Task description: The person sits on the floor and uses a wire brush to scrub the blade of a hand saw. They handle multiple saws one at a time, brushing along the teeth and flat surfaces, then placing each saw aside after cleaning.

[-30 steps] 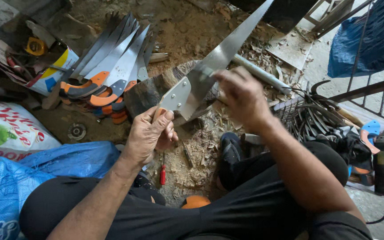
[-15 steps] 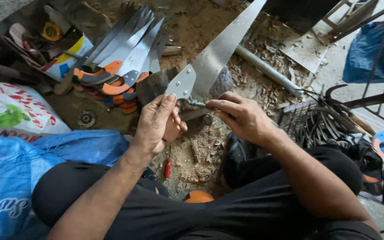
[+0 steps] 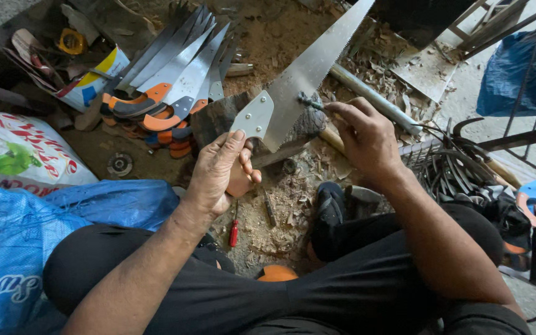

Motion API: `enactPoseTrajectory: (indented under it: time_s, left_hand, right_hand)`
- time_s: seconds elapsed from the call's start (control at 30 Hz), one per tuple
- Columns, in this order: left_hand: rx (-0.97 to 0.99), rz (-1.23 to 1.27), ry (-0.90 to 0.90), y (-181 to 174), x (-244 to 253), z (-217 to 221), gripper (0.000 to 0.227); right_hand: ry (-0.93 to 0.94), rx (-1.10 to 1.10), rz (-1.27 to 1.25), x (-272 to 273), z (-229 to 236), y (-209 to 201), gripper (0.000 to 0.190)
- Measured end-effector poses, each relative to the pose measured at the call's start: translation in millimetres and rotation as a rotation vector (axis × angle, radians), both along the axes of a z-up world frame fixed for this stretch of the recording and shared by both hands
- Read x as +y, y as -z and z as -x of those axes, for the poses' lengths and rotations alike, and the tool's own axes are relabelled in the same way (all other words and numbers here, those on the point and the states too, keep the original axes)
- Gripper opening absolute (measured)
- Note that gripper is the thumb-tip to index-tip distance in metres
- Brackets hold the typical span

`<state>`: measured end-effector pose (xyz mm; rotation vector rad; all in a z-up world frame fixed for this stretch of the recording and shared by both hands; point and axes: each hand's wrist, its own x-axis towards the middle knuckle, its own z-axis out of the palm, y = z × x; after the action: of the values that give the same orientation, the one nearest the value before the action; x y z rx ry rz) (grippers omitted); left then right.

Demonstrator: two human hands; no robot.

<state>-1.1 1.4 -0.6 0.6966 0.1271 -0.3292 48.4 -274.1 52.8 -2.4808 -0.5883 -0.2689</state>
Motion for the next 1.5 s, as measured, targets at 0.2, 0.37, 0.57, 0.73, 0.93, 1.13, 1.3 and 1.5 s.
enactPoseTrajectory:
  time_s: [0.2,0.37,0.57,0.73,0.93,1.13,1.3,1.5]
  left_hand:
    - [-0.021,-0.053,-0.022,1.6,-1.9,-1.2,0.02]
    - [-0.043,-0.085,0.03,1.3,0.6,1.4,0.021]
    - [-0.045,-0.107,0.089,-4.4,3.2,4.9,0.021]
    - [-0.032,-0.116,0.101,-5.6,4.4,6.7,0.018]
    - [-0.015,-0.103,0.141,-10.9,12.8,10.6,0.019]
    - [-0.041,-0.183,0.189,-4.9,21.6,11.9,0.023]
    - [-0.147,-0.374,0.165,-3.6,22.1,8.5,0.025]
    - [-0.497,-0.73,-0.063,-11.3,20.1,7.0,0.027]
  right_hand:
    - [-0.316,-0.061,0.061,7.0,6.8,-4.2,0.023]
    - [0.047,-0.096,0.064,-18.1,-19.5,-2.9,0.018]
    - [0.126,-0.121,0.047,-33.9,-24.1,-11.8,0.012]
    - [-0.171,-0.088,0.024,-25.9,-9.5,-14.5,0.023]
    - [0.244,-0.188,-0.082,-91.8,-44.8,-14.3,0.027]
    - [0.451,-0.445,-0.064,-180.3,-73.5,-11.3,0.026]
    - [0.693,-0.246,-0.519,-200.9,-74.7,-14.0,0.017]
    - [0.569,-0.309,-0.58,-148.9,-49.3,-21.6,0.019]
